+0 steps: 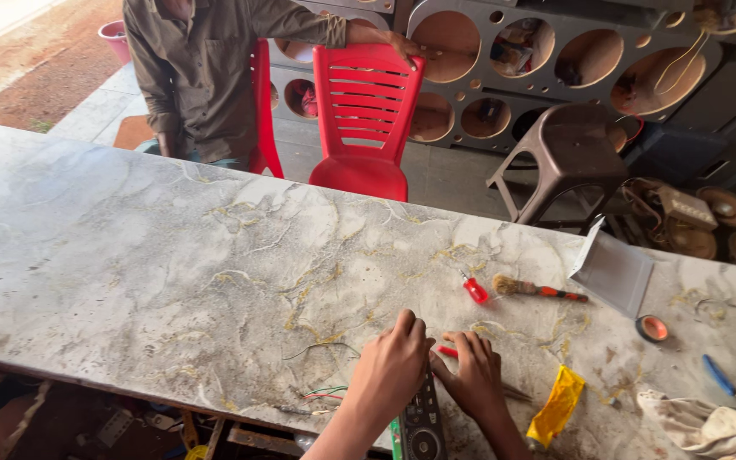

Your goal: The person cleans the interior of a metal electronic casing with a brush, then uses pliers to cut wires and manipulate components inside. They also handle the metal cover and a small black device, performing adjustments and cuts on the electronics.

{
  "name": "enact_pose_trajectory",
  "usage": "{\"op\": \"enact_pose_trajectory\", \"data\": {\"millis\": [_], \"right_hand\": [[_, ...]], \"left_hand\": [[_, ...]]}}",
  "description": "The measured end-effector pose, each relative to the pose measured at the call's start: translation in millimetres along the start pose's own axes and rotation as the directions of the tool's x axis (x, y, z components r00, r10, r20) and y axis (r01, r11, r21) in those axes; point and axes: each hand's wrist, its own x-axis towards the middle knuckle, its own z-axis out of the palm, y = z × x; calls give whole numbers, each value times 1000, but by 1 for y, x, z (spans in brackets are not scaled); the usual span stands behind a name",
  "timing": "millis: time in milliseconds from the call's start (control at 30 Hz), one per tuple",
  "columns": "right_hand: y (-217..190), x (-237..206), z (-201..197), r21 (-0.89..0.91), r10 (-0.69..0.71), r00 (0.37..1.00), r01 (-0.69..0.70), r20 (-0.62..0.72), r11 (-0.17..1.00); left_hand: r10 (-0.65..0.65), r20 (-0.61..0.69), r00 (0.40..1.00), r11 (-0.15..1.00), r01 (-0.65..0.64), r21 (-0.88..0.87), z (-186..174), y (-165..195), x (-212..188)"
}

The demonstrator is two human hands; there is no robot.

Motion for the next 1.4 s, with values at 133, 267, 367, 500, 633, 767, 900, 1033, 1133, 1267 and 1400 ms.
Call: {"op": "enact_pose_trajectory", "data": {"millis": [133, 267, 367, 500, 633, 767, 900, 1033, 1133, 1267, 1400], "right_hand": [[-1, 0, -7, 368, 64, 989, -11, -133, 930], [-3, -1, -11, 586, 225, 974, -166, -29, 793], [-6, -4, -13, 738, 253, 967, -177, 8, 652], [-13, -7, -22, 777, 337, 937, -276, 87, 566], [-22, -8, -36, 799, 327, 943, -243, 62, 549], [-32, -6, -48, 752, 303, 951, -241, 58, 613], [-40, 0, -53, 387, -126, 972, 196, -199, 901], [-48, 5, -53, 384, -113, 979, 171, -169, 907], [-42, 6, -53, 327, -138, 986, 161, -93, 931], [-28, 29, -46, 227, -190, 977, 208, -99, 951], [-23, 14, -29, 210, -153, 987, 158, -40, 965]], "left_hand": [[-38, -75, 996, 980, 22, -196, -1, 6, 1], [-82, -118, 990, 954, 44, -296, -4, 7, 4], [-123, -74, 990, 957, 98, -274, -1, 10, 7], [-132, -73, 989, 973, 115, -198, 6, 14, 10], [-185, -71, 980, 974, 173, -148, 9, 16, 11], [-223, -350, 910, 905, 59, -422, 13, 19, 5], [-470, -508, 722, 882, 375, -284, 30, 15, -10], [-799, 89, 594, 339, 569, -750, 55, -10, -10], [-733, 196, 652, -14, 273, -962, 76, -18, -19], [-706, 161, 689, -34, 194, -980, 76, -26, 2], [-701, 301, 646, -63, 365, -929, 63, -29, -3]]}}
